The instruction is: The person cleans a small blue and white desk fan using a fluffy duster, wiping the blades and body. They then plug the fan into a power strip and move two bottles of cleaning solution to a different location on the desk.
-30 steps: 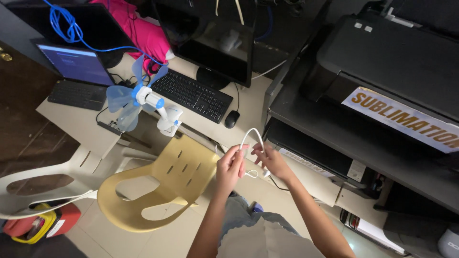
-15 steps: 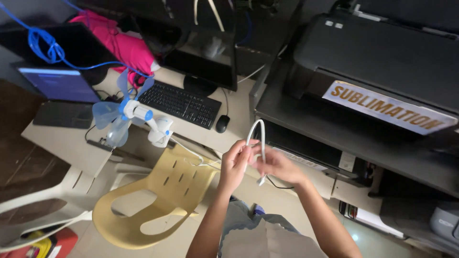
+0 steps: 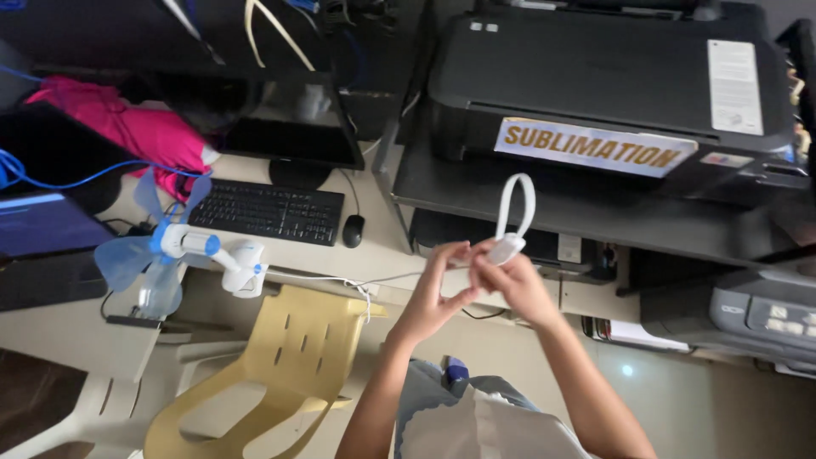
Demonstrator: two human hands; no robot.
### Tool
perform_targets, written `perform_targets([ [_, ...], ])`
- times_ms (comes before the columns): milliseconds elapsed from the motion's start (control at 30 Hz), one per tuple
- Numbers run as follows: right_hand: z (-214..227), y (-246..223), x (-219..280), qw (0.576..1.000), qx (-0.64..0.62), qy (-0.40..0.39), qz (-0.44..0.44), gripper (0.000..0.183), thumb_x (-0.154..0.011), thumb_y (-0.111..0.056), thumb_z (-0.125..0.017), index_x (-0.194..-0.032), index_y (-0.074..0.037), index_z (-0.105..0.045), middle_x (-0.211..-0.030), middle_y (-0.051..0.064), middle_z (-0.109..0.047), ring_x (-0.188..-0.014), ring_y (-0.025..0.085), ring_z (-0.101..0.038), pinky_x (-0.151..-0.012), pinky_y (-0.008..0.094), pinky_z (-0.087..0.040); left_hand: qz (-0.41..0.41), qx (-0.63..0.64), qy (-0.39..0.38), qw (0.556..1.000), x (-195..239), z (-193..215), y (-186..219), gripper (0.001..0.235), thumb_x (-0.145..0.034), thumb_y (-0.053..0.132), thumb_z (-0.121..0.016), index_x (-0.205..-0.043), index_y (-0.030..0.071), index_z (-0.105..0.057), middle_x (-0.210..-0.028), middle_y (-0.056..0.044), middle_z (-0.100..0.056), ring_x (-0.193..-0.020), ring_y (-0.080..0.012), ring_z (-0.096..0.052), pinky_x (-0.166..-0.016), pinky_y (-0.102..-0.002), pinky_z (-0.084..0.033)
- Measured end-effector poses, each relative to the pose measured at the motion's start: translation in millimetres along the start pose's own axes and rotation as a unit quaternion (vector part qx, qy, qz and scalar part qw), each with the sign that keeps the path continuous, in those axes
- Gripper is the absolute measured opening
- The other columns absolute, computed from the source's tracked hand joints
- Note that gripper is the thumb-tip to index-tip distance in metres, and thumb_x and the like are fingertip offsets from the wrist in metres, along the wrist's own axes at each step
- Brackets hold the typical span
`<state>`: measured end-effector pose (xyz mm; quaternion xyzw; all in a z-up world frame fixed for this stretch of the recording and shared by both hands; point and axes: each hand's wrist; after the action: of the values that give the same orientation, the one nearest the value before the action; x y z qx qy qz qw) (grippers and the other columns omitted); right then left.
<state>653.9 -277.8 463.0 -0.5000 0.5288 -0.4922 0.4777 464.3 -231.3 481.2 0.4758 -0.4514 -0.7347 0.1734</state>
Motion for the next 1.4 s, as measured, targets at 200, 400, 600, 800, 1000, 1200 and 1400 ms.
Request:
perform_targets([
  [200, 34.8, -45.6, 39.1, 0.987, 0.047, 0.132, 0.075, 0.016, -0.106, -0.014, -0.053, -0.111, -0.002, -0.062, -0.072, 0.001, -0.06, -0.062, 0.007, -0.048, -0.054, 0.023, -0.037, 0.192, -0.088, -0.174, 0.962, 42.6, -4.1, -52.9, 0.025, -0.096, 0.012, -0.066, -0.12, 0.003, -0.066, -0.096, -0.014, -0.075, -0.091, -0.0275, -0.071, -0.08, -0.037, -0.055],
  [400, 44.2, -67.1, 67.5, 0.949, 0.006, 0.276, 0.151, 0.011, -0.115, -0.013, -0.052, -0.115, -0.005, -0.059, -0.072, 0.001, -0.053, -0.061, 0.007, -0.042, -0.054, 0.02, -0.029, 0.124, -0.203, -0.007, 0.971, 110.6, 31.7, -147.5, 0.016, -0.095, 0.006, -0.055, -0.104, 0.005, -0.068, -0.089, -0.017, -0.073, -0.082, -0.0327, -0.072, -0.074, -0.039, -0.056],
  [600, 29.5, -28.7, 51.3, 0.965, 0.164, 0.198, 0.045, 0.015, -0.106, -0.016, -0.058, -0.112, -0.005, -0.066, -0.076, -0.002, -0.062, -0.067, 0.006, -0.056, -0.059, 0.022, -0.042, 0.241, -0.157, 0.061, 0.956, 104.4, 59.9, -131.7, 0.012, -0.105, 0.005, -0.05, -0.104, 0.002, -0.062, -0.093, -0.019, -0.072, -0.085, -0.0374, -0.07, -0.075, -0.043, -0.053],
  [800, -71.3, 54.2, 8.5, 0.958, 0.279, 0.015, -0.058, 0.03, -0.095, -0.031, -0.07, -0.113, -0.007, -0.072, -0.073, 0.005, -0.064, -0.064, 0.011, -0.052, -0.057, 0.033, -0.045, 0.151, -0.251, -0.003, 0.956, 92.8, 59.5, -54.1, 0.016, -0.095, 0.002, -0.05, -0.106, 0.003, -0.061, -0.097, -0.021, -0.072, -0.096, -0.0388, -0.069, -0.085, -0.048, -0.053],
  [1000, -139.1, 106.5, -15.7, 0.945, 0.322, -0.031, -0.045, 0.04, -0.088, -0.037, -0.077, -0.102, -0.001, -0.068, -0.07, 0.009, -0.065, -0.06, 0.017, -0.056, -0.058, 0.035, -0.049, 0.252, -0.247, 0.005, 0.936, 128.0, 91.8, -62.5, 0.027, -0.093, 0.001, -0.061, -0.119, 0.0, -0.055, -0.101, -0.024, -0.065, -0.098, -0.0421, -0.064, -0.083, -0.051, -0.05],
  [1200, -172.2, 115.5, -16.9, 0.951, 0.284, -0.106, -0.057, 0.043, -0.09, -0.043, -0.073, -0.105, -0.003, -0.069, -0.074, 0.009, -0.068, -0.066, 0.017, -0.061, -0.063, 0.035, -0.05, 0.219, -0.238, 0.048, 0.945, 172.2, 126.1, -98.2, 0.054, -0.08, -0.004, -0.072, -0.128, -0.003, -0.047, -0.111, -0.024, -0.059, -0.106, -0.0424, -0.06, -0.089, -0.049, -0.049],
  [1400, -205.7, 104.8, -3.1, 0.938, 0.312, -0.127, -0.077, 0.037, -0.09, -0.036, -0.072, -0.107, -0.003, -0.069, -0.074, 0.01, -0.066, -0.066, 0.019, -0.059, -0.064, 0.037, -0.049, 0.116, -0.245, 0.106, 0.957, 181.3, 136.7, -110.6, 0.05, -0.074, -0.008, -0.07, -0.12, -0.001, -0.055, -0.11, -0.021, -0.06, -0.108, -0.0435, -0.059, -0.089, -0.048, -0.05],
])
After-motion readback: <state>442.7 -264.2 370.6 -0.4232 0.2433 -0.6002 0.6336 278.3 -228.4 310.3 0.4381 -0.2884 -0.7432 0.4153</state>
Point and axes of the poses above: each hand's wrist, its own x-axis away from the middle knuckle, its own z-axis out of the back of the hand, y = z × x
